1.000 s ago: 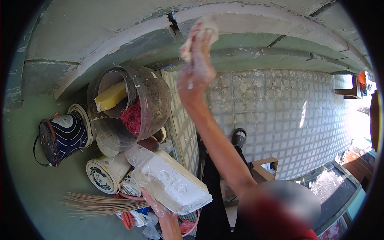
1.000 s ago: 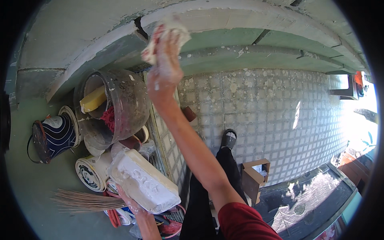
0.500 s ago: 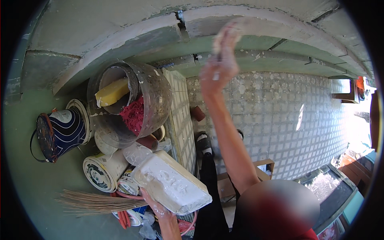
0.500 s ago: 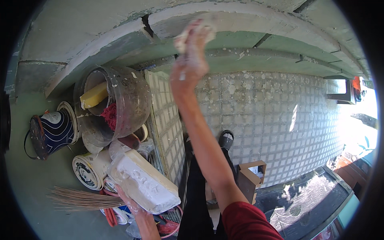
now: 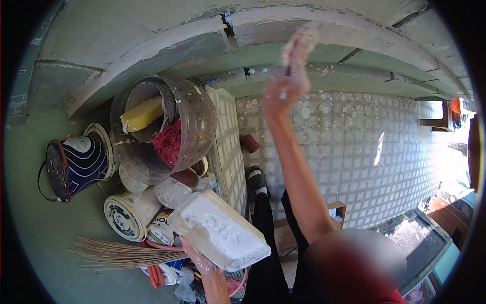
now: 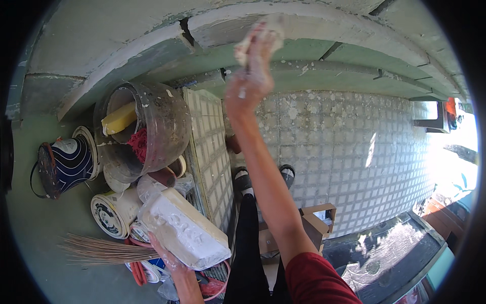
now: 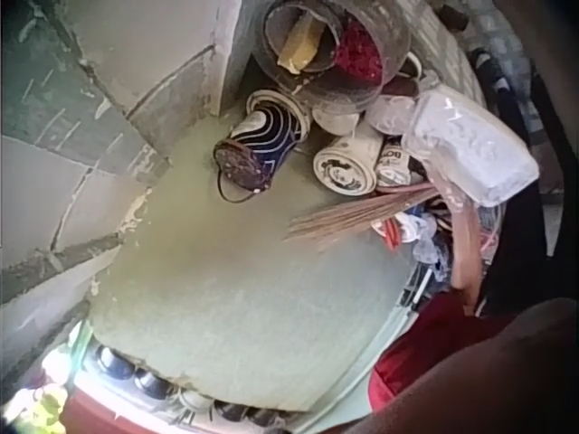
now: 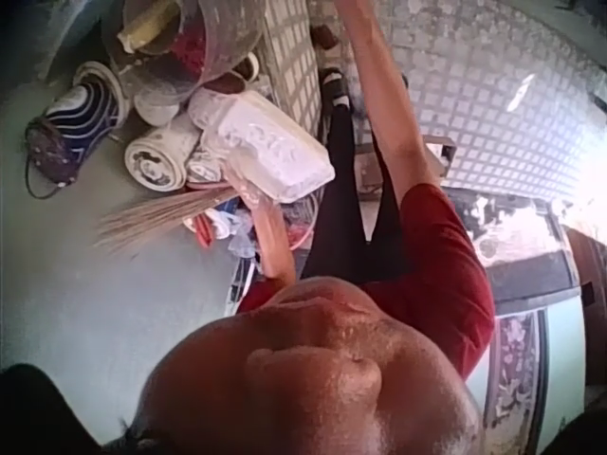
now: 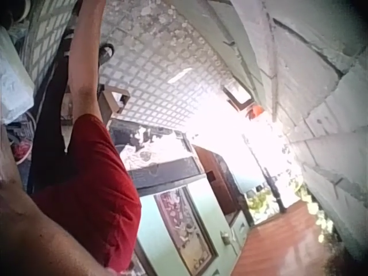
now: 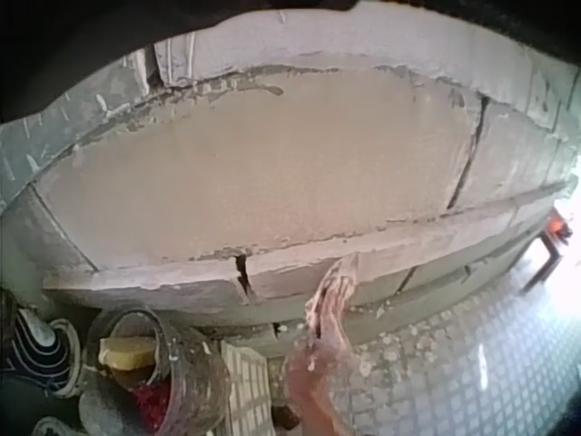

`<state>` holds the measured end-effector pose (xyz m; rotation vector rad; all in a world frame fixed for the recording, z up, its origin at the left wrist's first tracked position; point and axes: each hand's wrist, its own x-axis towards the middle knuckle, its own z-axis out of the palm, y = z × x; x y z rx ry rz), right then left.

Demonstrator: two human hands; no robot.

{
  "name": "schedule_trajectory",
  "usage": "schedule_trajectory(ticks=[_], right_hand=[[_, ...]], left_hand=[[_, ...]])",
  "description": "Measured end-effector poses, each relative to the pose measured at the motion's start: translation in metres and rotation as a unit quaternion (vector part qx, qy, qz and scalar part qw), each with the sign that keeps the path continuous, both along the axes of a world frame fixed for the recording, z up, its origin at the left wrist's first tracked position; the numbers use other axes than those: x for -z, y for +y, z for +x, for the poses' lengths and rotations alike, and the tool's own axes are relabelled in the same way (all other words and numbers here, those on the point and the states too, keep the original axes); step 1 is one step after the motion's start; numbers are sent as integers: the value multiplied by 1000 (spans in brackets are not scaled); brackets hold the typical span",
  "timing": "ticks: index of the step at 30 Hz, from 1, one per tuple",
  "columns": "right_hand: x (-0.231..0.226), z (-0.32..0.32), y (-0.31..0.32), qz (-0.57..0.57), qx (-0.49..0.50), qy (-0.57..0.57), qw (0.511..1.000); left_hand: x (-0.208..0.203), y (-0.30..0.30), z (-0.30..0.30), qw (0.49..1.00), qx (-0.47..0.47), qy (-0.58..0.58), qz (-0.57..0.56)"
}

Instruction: Applying and smoothing plaster or putty onto a wall or ceiling joint using a putty knife.

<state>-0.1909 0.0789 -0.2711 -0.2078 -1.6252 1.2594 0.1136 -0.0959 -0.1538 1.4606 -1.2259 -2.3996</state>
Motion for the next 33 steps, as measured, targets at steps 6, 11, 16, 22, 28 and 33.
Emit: schedule_trajectory(ticks=[6, 11, 16, 22, 28, 33], right_hand=[[1, 39, -50, 108, -147, -50, 982], [-12, 41, -19, -9, -101, 67, 993], [3, 20, 15, -117, -36, -11, 992], [8, 50, -37, -9, -123, -20, 992], [48, 71, 44, -360, 27, -23, 932], [16, 56, 111, -211, -199, -74, 954]], left_hand=[[-3, 6, -3, 998, 29, -9, -57], [-5, 0, 5, 998, 35, -6, -61], [-3, 8, 2, 999, 22, -11, -31], [0, 4, 3, 998, 33, -22, -40], [-4, 10, -3, 998, 33, -29, -47], [-3, 4, 1, 999, 15, -33, -26]])
